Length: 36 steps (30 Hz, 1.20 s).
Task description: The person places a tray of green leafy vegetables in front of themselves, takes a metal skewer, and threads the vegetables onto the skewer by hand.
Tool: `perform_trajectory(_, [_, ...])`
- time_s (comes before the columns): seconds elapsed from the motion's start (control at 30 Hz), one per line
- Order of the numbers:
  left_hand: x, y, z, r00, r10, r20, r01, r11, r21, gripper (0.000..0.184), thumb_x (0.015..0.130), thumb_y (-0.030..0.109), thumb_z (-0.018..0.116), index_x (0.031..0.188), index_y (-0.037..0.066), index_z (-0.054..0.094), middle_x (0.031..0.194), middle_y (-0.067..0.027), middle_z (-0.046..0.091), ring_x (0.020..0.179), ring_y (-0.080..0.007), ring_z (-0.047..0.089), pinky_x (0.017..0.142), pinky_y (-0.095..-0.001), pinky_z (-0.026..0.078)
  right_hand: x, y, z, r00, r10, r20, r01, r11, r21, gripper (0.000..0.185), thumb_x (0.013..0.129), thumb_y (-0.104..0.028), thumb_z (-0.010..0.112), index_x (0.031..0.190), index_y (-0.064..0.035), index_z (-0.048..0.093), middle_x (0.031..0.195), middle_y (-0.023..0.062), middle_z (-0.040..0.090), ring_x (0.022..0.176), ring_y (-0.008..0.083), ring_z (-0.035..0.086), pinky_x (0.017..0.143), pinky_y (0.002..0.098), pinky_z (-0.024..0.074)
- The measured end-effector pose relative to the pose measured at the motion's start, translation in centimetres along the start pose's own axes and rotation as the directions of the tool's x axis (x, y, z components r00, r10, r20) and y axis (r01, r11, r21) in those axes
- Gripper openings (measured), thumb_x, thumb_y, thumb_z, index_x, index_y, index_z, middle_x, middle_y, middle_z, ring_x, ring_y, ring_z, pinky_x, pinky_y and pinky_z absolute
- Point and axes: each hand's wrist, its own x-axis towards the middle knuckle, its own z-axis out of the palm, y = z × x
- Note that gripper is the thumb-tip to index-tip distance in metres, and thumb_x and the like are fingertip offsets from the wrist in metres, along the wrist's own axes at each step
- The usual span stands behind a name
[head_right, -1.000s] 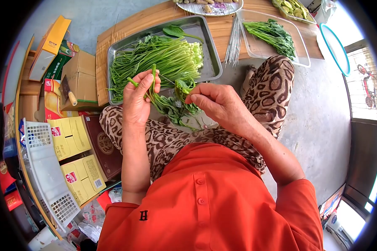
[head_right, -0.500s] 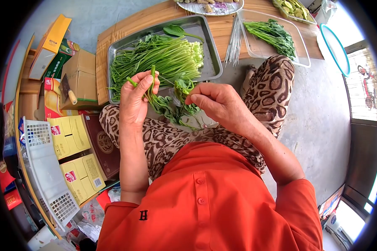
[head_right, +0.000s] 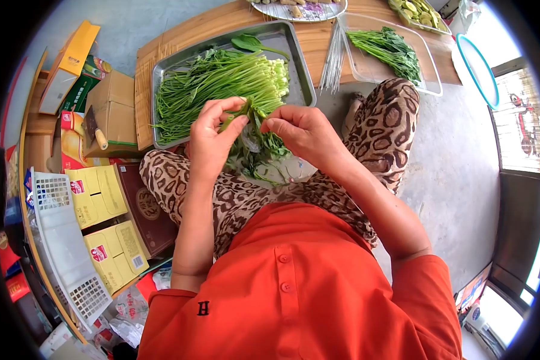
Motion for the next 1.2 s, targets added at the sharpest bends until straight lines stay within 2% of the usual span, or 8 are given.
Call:
perform_trajectory(0.07, [0.1,-0.2,0.4,0.979,0.182,-0.087,-0.134,0.910,0.393,0.038,0.071,0.002,0.073,0.105,0.004,0.055,0.100,-0.0086,0.053,0.081,-0.0208,0.057,0.067,-0.0323,0.048,0.6,0.5,0.1,0.998,0.014,-0.054,-0.013,1.000,0.029,0.020,0.090,-0.022,0.063,0.092,-0.0029,0.064,0.059,-0.0082,0.046,0.052,0.0009,0.035,0.044,0.0210,0.0256])
perform_trajectory(0.2, [-0.2,0.6,1.6,0.952,0.259,-0.162,-0.110,0.785,0.610,0.042,0.070,0.004,0.074,0.103,0.007,0.047,0.101,-0.0098,0.051,0.088,-0.0307,0.057,0.070,-0.0396,0.048,1.1,0.7,1.1,0.994,-0.069,-0.083,0.073,0.996,0.043,0.019,0.087,-0.020,0.068,0.091,-0.0026,0.062,0.059,-0.0080,0.049,0.052,0.0006,0.034,0.044,0.0211,0.0248])
perform_trajectory(0.47, [-0.8,1.2,1.8,0.939,0.304,-0.164,-0.191,0.853,0.485,0.045,0.067,0.005,0.076,0.103,0.007,0.049,0.101,-0.0098,0.052,0.086,-0.0301,0.058,0.069,-0.0383,0.049,1.9,0.8,0.8,0.974,-0.151,-0.172,0.158,0.987,0.031,0.014,0.088,-0.015,0.066,0.086,-0.0020,0.060,0.065,-0.0059,0.052,0.060,0.0018,0.042,0.051,0.0196,0.0345])
perform_trajectory(0.67, [-1.0,0.5,1.7,0.899,0.436,-0.034,-0.368,0.796,0.480,0.024,0.069,-0.001,0.073,0.090,0.005,0.062,0.090,-0.0067,0.057,0.085,-0.0259,0.058,0.069,-0.0352,0.048,1.9,1.1,0.4,0.980,-0.121,-0.161,0.132,0.989,0.060,0.014,0.088,-0.014,0.065,0.084,-0.0018,0.061,0.071,-0.0049,0.055,0.063,0.0014,0.044,0.051,0.0187,0.0350])
perform_trajectory(0.87, [-1.2,0.6,1.5,0.945,0.326,-0.031,-0.311,0.922,0.230,0.019,0.078,-0.003,0.068,0.096,0.002,0.066,0.091,-0.0046,0.062,0.078,-0.0139,0.060,0.070,-0.0246,0.048,1.4,0.7,0.4,0.977,-0.126,-0.171,0.145,0.984,0.102,0.014,0.090,-0.016,0.064,0.087,-0.0022,0.062,0.065,-0.0068,0.051,0.058,0.0004,0.041,0.048,0.0184,0.0319])
perform_trajectory(0.93, [-1.0,0.1,1.2,0.988,0.130,-0.084,-0.133,0.990,-0.043,0.016,0.080,-0.002,0.068,0.095,0.002,0.066,0.086,-0.0028,0.062,0.073,-0.0107,0.060,0.064,-0.0219,0.047,1.0,0.4,0.6,0.981,-0.074,-0.177,0.092,0.991,0.095,0.020,0.094,-0.022,0.057,0.092,-0.0019,0.061,0.055,-0.0079,0.042,0.044,0.0003,0.033,0.040,0.0183,0.0225])
perform_trajectory(1.07, [-0.3,-1.0,-0.5,0.985,-0.133,-0.113,0.083,0.926,-0.369,0.015,0.087,0.004,0.063,0.101,-0.002,0.064,0.089,-0.0003,0.064,0.075,-0.0039,0.057,0.067,-0.0170,0.045,-0.5,-0.2,0.3,0.992,-0.072,-0.102,0.078,0.995,0.057,0.024,0.097,-0.023,0.052,0.097,-0.0010,0.062,0.052,-0.0085,0.038,0.043,0.0005,0.031,0.040,0.0186,0.0218])
perform_trajectory(1.2, [0.5,-1.8,-1.7,0.974,-0.216,-0.065,0.143,0.816,-0.560,0.014,0.086,0.004,0.064,0.100,-0.001,0.062,0.090,-0.0057,0.067,0.074,-0.0070,0.058,0.062,-0.0178,0.043,-2.2,-0.9,0.6,1.000,-0.010,-0.025,0.012,0.999,0.048,0.022,0.096,-0.021,0.052,0.095,-0.0022,0.064,0.057,-0.0091,0.040,0.049,0.0005,0.034,0.044,0.0192,0.0256])
